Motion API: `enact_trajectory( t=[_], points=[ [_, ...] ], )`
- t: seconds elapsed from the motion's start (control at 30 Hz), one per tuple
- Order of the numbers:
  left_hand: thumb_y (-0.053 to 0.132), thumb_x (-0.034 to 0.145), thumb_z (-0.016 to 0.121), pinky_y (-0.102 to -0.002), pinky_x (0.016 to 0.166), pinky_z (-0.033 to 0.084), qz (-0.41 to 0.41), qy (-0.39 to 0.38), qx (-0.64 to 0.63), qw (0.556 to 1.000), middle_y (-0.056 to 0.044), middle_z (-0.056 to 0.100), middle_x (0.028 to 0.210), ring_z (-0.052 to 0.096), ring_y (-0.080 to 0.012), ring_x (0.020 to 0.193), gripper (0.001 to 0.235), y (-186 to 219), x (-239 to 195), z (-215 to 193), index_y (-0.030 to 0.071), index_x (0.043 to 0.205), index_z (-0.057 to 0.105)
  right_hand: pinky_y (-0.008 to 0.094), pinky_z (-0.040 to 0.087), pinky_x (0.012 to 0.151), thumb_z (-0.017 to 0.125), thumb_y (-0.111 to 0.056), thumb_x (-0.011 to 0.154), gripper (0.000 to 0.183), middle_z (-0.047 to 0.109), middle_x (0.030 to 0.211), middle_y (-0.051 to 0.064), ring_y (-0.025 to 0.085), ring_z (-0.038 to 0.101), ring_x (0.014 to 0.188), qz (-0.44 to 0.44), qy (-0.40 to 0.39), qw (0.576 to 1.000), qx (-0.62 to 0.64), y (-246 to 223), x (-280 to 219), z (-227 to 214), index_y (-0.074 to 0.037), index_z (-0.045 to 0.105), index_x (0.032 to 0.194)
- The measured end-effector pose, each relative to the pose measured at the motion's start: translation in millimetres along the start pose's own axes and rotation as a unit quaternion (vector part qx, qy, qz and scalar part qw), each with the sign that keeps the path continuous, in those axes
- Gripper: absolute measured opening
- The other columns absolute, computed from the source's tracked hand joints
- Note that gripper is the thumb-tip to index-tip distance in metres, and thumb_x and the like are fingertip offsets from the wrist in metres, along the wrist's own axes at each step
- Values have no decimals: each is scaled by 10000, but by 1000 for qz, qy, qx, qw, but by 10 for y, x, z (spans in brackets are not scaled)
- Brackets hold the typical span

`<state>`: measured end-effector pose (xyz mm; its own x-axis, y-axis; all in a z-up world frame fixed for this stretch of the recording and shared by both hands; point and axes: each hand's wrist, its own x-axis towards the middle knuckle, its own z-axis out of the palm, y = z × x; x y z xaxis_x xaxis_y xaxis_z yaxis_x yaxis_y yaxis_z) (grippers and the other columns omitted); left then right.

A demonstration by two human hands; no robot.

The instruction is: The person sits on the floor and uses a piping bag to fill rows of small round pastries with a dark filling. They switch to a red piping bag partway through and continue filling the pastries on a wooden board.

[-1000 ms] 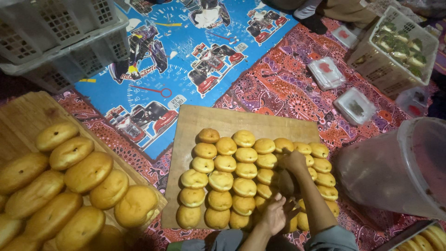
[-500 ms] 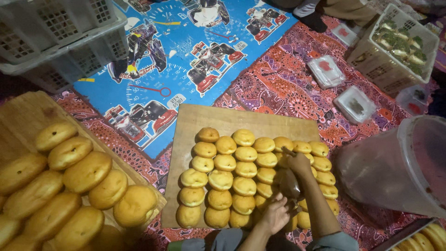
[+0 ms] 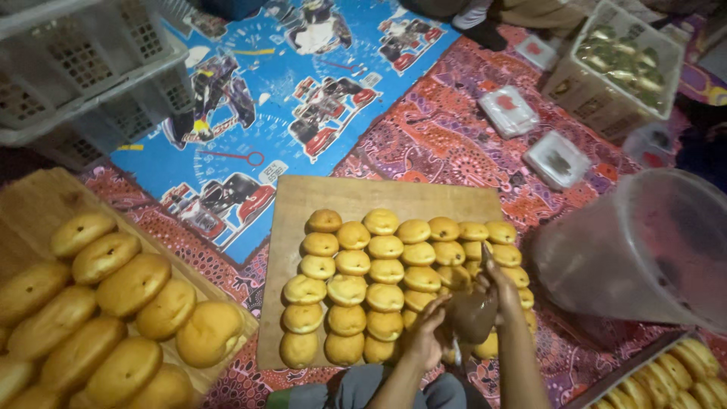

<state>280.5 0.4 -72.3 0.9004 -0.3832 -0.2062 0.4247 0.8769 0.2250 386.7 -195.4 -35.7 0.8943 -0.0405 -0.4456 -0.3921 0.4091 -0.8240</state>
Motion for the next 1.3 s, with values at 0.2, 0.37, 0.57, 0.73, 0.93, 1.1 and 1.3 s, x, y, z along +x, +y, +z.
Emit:
enact_trajectory(
  t=[0.2, 0.37, 0.57, 0.73, 0.93, 1.1, 1.3],
  points=[
    [514, 1012, 637, -409, 958, 537, -269, 63, 35, 960, -128, 640, 1343, 619, -273, 1181, 553, -517, -372, -176, 76, 1350, 640, 267, 323, 423, 592, -435, 956, 332, 407, 627, -52, 98, 357, 475, 16, -57, 996, 70, 370, -1042, -117, -116, 592, 1047],
    [411, 1020, 660, -381, 1046, 425, -183, 113, 231, 949, 61, 644, 1332, 541, -100, 1223, 470, -963, -1182, -276, 175, 1424, 615, 275, 299, 429, 550, -413, 1018, 310, 384, 608, -45, 95, 323, 464, 38, -103, 980, 167, 788, -1850, -382, -108, 570, 969],
    [390, 997, 641, -277, 1005, 486, -81, 43, 350, 932, -68, 735, 1204, 652, -134, 1128, 432, -1177, -2038, -152, 41, 1233, 734, 260, 260, 434, 551, -383, 1024, 276, 392, 625, -39, 85, 303, 493, 66, -93, 963, 245, 1239, -2655, -444, -120, 536, 944],
    [357, 997, 645, -269, 980, 503, -95, 34, 340, 935, -40, 741, 1136, 660, -128, 1096, 365, -1235, -2498, 112, 57, 1192, 720, 256, 262, 419, 517, -435, 1007, 388, 395, 628, -49, 75, 307, 476, 19, -133, 955, 264, 1118, -3067, -539, -58, 578, 1077],
    [394, 1023, 623, -273, 789, 481, -83, -86, 428, 896, -10, 668, 920, 604, -119, 886, 314, -877, -2099, 391, 158, 1227, 654, 202, 306, 423, 518, -353, 1139, 327, 375, 698, -68, 19, 307, 483, -120, -373, 764, 513, 582, -3642, -501, -39, 507, 1227],
    [342, 917, 718, -462, 934, 539, 111, 178, 929, 305, -149, 750, 1139, 698, -318, 1091, 353, -317, -1838, 148, 92, 1167, 728, 187, 250, 393, 530, -360, 1149, 317, 349, 657, -59, 14, 258, 451, -127, -411, 765, 479, 368, -3916, -440, -53, 486, 1218],
    [512, 841, 712, -647, 1190, 275, -329, -27, 940, 89, -149, 536, 1487, 482, -381, 1401, 722, -659, -2461, -158, 141, 1446, 578, 215, 245, 379, 499, -376, 1114, 306, 334, 661, -53, 27, 238, 446, -53, -403, 802, 437, 858, -3815, -353, -77, 492, 1180]
  ],
)
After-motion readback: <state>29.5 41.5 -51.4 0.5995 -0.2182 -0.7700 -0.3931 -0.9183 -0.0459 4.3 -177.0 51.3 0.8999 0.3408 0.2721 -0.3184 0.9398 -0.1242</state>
